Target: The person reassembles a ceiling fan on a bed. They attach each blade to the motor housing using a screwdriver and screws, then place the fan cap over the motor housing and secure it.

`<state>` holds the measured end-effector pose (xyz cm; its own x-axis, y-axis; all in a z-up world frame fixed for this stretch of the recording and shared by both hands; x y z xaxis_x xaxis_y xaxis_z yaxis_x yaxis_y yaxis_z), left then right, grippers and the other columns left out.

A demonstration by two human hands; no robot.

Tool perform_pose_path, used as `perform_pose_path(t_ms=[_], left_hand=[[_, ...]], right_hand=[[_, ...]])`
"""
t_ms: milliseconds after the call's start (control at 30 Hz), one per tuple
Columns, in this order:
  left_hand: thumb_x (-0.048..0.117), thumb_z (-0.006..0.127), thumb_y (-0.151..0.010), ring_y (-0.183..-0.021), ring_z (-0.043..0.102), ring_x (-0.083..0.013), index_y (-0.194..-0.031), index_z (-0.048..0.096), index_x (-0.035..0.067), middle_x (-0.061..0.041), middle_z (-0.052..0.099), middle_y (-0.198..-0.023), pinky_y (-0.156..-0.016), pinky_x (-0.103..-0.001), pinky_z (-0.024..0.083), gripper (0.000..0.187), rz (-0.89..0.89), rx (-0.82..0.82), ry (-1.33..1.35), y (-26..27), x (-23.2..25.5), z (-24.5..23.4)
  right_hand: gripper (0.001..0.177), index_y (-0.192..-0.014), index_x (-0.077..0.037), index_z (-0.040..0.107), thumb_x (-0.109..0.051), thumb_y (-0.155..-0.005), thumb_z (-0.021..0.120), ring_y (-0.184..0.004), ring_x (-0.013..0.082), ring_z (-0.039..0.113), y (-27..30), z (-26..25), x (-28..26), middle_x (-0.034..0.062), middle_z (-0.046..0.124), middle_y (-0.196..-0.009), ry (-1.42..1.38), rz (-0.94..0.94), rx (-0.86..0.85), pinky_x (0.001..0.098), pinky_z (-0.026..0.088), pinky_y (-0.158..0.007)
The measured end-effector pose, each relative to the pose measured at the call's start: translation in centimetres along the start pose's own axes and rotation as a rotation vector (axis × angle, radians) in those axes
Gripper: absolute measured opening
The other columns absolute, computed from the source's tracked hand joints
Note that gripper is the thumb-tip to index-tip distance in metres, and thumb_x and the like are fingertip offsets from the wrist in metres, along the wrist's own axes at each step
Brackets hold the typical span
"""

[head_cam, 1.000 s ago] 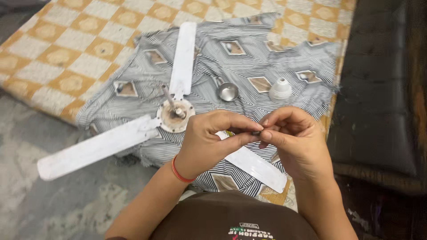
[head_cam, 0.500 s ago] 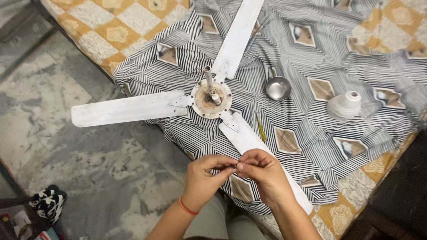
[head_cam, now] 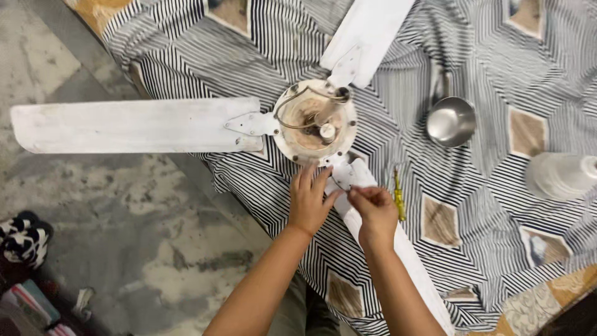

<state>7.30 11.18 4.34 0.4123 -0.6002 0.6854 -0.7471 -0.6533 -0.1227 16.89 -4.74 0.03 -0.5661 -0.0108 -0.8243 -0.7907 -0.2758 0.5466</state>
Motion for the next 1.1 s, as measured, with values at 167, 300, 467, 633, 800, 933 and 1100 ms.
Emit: perform_pose_path(t_ms=[167,300,467,633,800,933,1100], left_hand=[[0.048,0.079,-0.084,-0.147,0.035,-0.0412,-0.145,0.055,0.016,-0.02,0.042,-0.154,-0.121,-0.062,0.026,0.073,0.047,0.061,-0.126,-0.9,-4.3,3.0],[0.05,0.074,-0.087,-0.153,0.03,-0.0386,-0.151,0.05,0.025,-0.015,0.039,-0.161,-0.125,-0.062,0.021,0.073,0.036,-0.005,-0.154,-0.5,-6.4,5.4],[0.047,0.072,-0.09,-0.155,0.027,-0.0346,-0.155,0.045,0.03,-0.011,0.032,-0.165,-0.127,-0.062,0.019,0.072,0.059,0.028,-0.143,0.0,-6.7,5.6],[0.045,0.071,-0.092,-0.157,0.027,-0.0329,-0.157,0.043,0.032,-0.008,0.029,-0.169,-0.129,-0.061,0.019,0.072,0.073,0.057,-0.155,0.2,-6.3,5.6],[0.042,0.072,-0.091,-0.157,0.026,-0.0335,-0.156,0.043,0.031,-0.008,0.027,-0.169,-0.129,-0.061,0.019,0.072,0.075,0.053,-0.122,0.1,-6.4,5.2],[0.037,0.075,-0.088,-0.157,0.026,-0.0338,-0.152,0.046,0.029,-0.009,0.027,-0.169,-0.129,-0.06,0.019,0.071,0.062,0.034,-0.078,0.2,-6.5,5.2],[0.034,0.079,-0.087,-0.157,0.027,-0.0318,-0.149,0.049,0.025,-0.007,0.028,-0.169,-0.131,-0.058,0.019,0.069,0.08,0.081,-0.035,-0.2,-6.0,3.9]], right_hand=[[0.017,-0.091,0.0,0.062,0.012,-0.084,0.071,-0.091,0.0178,0.07,-4.8,2.9,2.6,0.0131,0.074,-0.104,0.041,-0.041,-0.015,0.0299,0.059,-0.082],[0.018,-0.095,-0.001,0.063,0.013,-0.088,0.071,-0.09,0.0149,0.068,-6.6,4.5,2.7,0.0133,0.074,-0.106,0.042,-0.13,-0.06,0.0264,0.057,-0.079],[0.016,-0.095,-0.002,0.064,0.012,-0.089,0.071,-0.088,0.0118,0.069,-6.6,5.3,3.1,0.0121,0.075,-0.107,0.061,-0.112,-0.071,0.0237,0.058,-0.076],[0.016,-0.094,-0.001,0.064,0.012,-0.089,0.071,-0.092,0.0107,0.069,-6.3,5.5,3.0,0.0114,0.075,-0.106,0.086,-0.162,-0.091,0.0228,0.058,-0.081],[0.016,-0.095,0.0,0.063,0.011,-0.091,0.074,-0.09,0.0101,0.069,-6.2,6.1,2.2,0.0114,0.074,-0.106,0.213,-0.299,-0.125,0.0236,0.058,-0.083],[0.016,-0.094,0.0,0.063,0.011,-0.09,0.075,-0.088,0.0087,0.067,-5.8,6.6,1.4,0.0102,0.074,-0.103,0.337,-0.375,-0.148,0.0228,0.057,-0.08],[0.016,-0.089,0.001,0.063,0.008,-0.087,0.077,-0.084,0.0097,0.071,-4.5,8.2,-1.2,0.0079,0.076,-0.097,0.667,-0.56,-0.151,0.0238,0.058,-0.076]])
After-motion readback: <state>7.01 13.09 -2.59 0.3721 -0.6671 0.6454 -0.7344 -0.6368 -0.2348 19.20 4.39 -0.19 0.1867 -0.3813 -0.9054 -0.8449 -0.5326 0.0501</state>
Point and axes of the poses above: each hand's wrist, its own y-axis away from the middle knuckle, its own z-axis out of the palm, x = y × z, the point moved 10 cm from there along -y, towards the middle knuckle
